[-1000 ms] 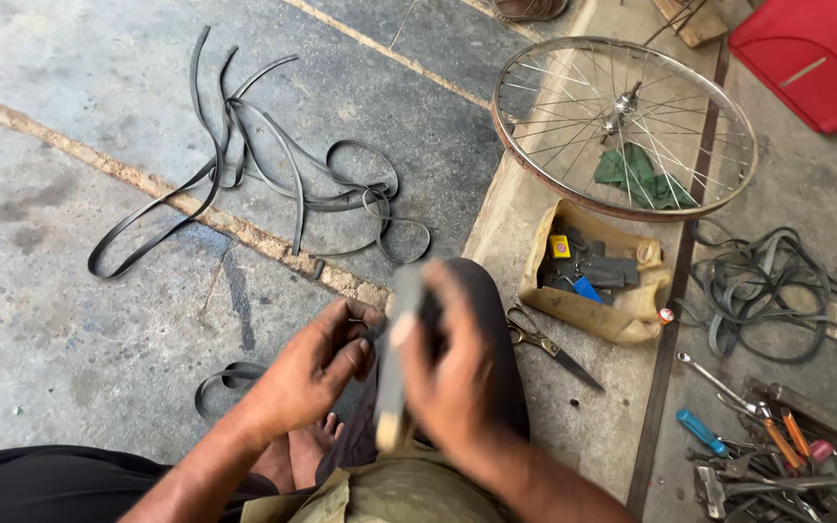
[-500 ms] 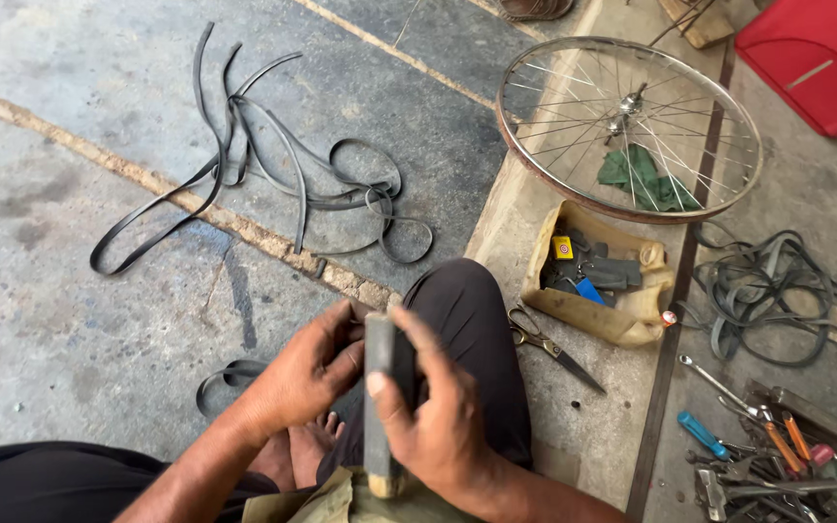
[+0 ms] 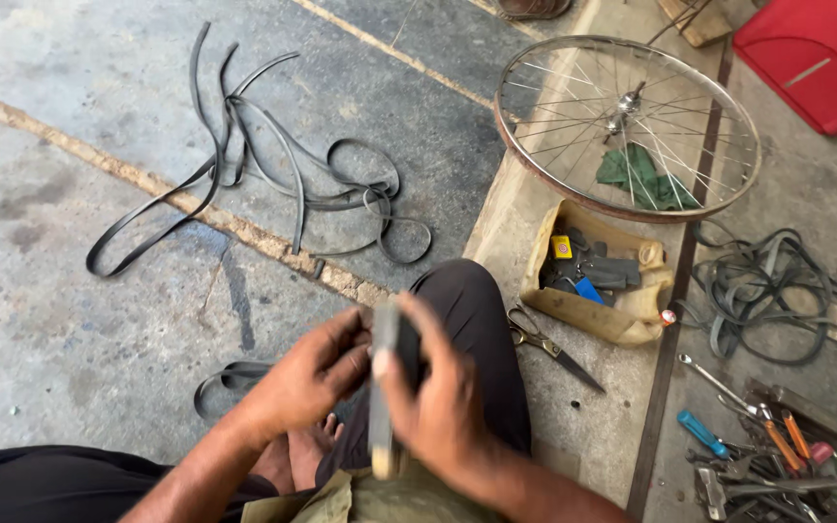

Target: The person sits on the ground repairing a bicycle inner tube. They hold a section of the tube, rub it with a rasp-like abrasive block, apply glue from a tube onto the rubbed area, and hold the tube section while the adhesive sets.

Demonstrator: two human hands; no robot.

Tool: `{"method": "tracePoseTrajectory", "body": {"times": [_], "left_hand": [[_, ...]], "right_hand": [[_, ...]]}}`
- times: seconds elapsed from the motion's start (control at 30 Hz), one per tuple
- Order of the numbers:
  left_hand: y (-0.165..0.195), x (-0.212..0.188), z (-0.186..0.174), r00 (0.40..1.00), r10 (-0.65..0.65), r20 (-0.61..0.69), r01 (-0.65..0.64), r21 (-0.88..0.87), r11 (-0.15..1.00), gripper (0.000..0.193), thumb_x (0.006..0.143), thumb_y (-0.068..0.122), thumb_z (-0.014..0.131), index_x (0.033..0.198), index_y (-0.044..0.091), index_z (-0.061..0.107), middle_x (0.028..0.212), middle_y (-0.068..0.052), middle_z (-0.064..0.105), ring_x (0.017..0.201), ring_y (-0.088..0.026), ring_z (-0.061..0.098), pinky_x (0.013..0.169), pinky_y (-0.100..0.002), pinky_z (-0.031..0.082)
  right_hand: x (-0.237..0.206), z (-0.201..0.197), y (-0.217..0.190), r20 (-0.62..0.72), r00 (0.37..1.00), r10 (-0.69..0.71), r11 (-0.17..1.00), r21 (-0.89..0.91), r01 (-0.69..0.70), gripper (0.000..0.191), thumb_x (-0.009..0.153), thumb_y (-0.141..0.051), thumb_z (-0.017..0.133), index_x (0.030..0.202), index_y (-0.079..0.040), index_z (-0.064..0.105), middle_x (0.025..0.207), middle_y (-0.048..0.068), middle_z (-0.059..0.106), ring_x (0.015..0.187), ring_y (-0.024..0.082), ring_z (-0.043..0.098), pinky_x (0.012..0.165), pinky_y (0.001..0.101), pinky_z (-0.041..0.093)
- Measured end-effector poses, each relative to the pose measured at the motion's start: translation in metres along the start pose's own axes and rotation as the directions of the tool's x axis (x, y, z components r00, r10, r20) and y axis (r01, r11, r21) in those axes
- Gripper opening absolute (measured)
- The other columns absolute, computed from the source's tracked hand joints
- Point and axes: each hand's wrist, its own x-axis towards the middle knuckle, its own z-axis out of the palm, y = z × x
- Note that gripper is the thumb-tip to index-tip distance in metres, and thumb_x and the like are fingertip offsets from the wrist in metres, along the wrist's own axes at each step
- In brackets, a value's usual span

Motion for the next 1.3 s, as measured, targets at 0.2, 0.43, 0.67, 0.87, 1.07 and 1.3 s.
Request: {"method": "tracePoseTrajectory", "body": {"times": [0.2,0.43,0.67,0.87,1.07,1.3], "left_hand": [[-0.005,0.002,0.006,0.955,-0.295,-0.003,0.293,-0.121,0.949,0.016,0.102,0.009,0.053,0.117,0.005,0.055,0.082,-0.005,0.061,0.069,-0.011,0.052,0.062,-0.027,0.045],[-0.010,-0.003,-0.006,0.951,-0.306,-0.049,0.298,-0.125,0.946,0.026,0.098,0.007,0.052,0.124,0.007,0.055,0.103,0.000,0.069,0.096,-0.007,0.063,0.084,-0.027,0.055],[-0.005,0.000,0.008,0.964,-0.265,-0.037,0.265,0.006,0.964,0.020,0.100,0.006,0.052,0.119,0.003,0.054,0.085,-0.007,0.060,0.079,-0.013,0.060,0.074,-0.029,0.053],[0.004,0.000,-0.004,0.962,-0.273,0.007,0.273,-0.038,0.961,0.018,0.100,0.004,0.051,0.117,0.002,0.055,0.090,-0.004,0.065,0.083,-0.012,0.061,0.075,-0.029,0.054],[0.001,0.000,0.010,0.958,-0.287,0.019,0.288,-0.007,0.958,0.021,0.100,0.005,0.052,0.120,0.001,0.055,0.084,-0.004,0.057,0.079,-0.013,0.055,0.074,-0.029,0.051],[-0.001,-0.002,-0.002,0.943,-0.332,0.013,0.330,-0.149,0.932,0.029,0.098,0.005,0.050,0.127,0.004,0.053,0.098,-0.001,0.065,0.088,-0.010,0.060,0.078,-0.027,0.053]], "right_hand": [[0.040,0.003,0.052,-0.276,0.926,0.257,0.958,-0.053,-0.282,0.057,0.097,-0.026,0.065,0.147,-0.003,0.051,0.109,0.020,0.073,0.088,0.028,0.071,0.079,0.0385,0.056],[-0.007,0.006,0.016,0.012,0.998,-0.066,0.997,0.035,0.065,0.056,0.100,-0.023,0.065,0.148,0.002,0.049,0.130,0.025,0.069,0.120,0.033,0.072,0.100,0.0395,0.058],[0.040,0.003,0.049,-0.278,0.944,0.180,0.975,-0.079,-0.209,0.055,0.101,-0.024,0.064,0.147,0.000,0.049,0.115,0.022,0.073,0.099,0.030,0.075,0.085,0.0406,0.060],[-0.009,0.006,0.026,0.046,0.988,0.145,0.989,-0.026,-0.144,0.061,0.095,-0.026,0.067,0.148,0.000,0.052,0.100,0.016,0.079,0.074,0.023,0.074,0.064,0.0381,0.058],[0.041,0.005,0.057,-0.212,0.904,0.372,0.927,0.032,-0.374,0.059,0.095,-0.027,0.065,0.147,-0.005,0.050,0.103,0.019,0.076,0.088,0.024,0.074,0.076,0.0371,0.058],[-0.003,0.000,0.010,0.006,0.998,0.057,0.997,0.055,-0.058,0.055,0.097,-0.023,0.066,0.145,-0.002,0.050,0.116,0.021,0.073,0.106,0.028,0.076,0.087,0.0369,0.060]]}}
